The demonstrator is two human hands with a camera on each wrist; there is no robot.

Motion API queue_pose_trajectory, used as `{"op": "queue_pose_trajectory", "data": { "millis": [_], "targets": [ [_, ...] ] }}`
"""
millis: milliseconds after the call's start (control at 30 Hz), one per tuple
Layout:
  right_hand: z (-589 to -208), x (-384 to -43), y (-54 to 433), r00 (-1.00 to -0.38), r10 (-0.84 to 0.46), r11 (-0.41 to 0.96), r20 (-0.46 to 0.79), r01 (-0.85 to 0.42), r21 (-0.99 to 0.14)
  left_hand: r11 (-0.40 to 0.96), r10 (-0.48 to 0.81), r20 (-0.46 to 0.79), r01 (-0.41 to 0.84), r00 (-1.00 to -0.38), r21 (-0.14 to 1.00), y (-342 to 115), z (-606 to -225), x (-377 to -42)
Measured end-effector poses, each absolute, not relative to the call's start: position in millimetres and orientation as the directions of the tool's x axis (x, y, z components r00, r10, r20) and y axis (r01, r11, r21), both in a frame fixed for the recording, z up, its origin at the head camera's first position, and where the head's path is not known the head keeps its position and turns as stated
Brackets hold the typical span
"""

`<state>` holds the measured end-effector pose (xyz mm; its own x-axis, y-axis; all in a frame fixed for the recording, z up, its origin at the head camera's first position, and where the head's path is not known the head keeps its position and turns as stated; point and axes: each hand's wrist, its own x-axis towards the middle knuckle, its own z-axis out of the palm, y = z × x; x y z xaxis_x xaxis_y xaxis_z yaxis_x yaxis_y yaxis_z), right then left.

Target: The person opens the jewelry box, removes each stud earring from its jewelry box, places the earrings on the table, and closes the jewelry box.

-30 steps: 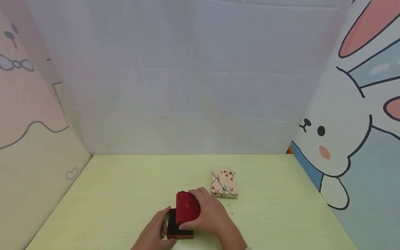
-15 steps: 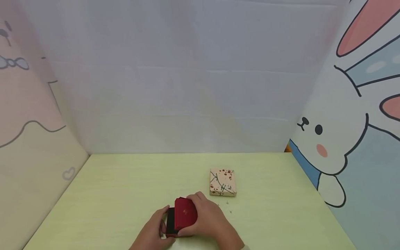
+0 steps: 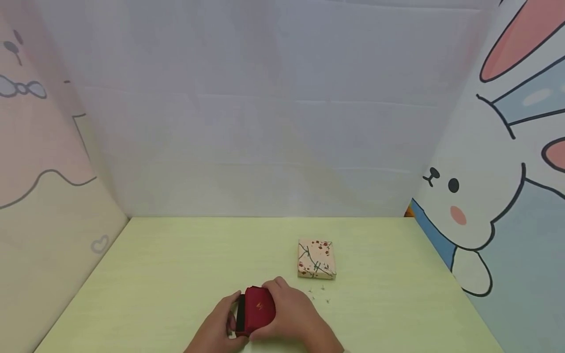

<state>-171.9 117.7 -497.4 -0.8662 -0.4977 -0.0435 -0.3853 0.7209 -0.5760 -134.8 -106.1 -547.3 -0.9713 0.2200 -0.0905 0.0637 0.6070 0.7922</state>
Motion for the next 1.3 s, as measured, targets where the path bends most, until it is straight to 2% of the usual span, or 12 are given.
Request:
{"op": "queue_pose_trajectory", "data": {
  "millis": [733, 900, 1133, 1300],
  "targets": [
    [-495.3, -163.5, 105.6, -0.834, -0.549, 0.734, -0.050, -0.453, -0.507, 0.553, 0.270, -0.050, 0.112, -0.961, 0.826, -109.2, -548.8, -134.8],
    [-492.6, -161.5, 103.6, -0.834, -0.550, 0.743, -0.048, -0.462, -0.485, 0.585, 0.258, -0.070, 0.098, -0.964, 0.805, -109.1, -548.0, -135.1],
    [-491.0, -160.4, 100.7, -0.829, -0.558, 0.754, -0.039, -0.488, -0.440, 0.614, 0.268, -0.035, 0.142, -0.963, 0.777, -109.7, -548.2, -133.2],
    [-492.6, -161.3, 99.9, -0.834, -0.547, 0.757, -0.067, -0.459, -0.465, 0.612, 0.266, -0.046, 0.132, -0.963, 0.780, -109.6, -547.7, -133.4]
  ]
}}
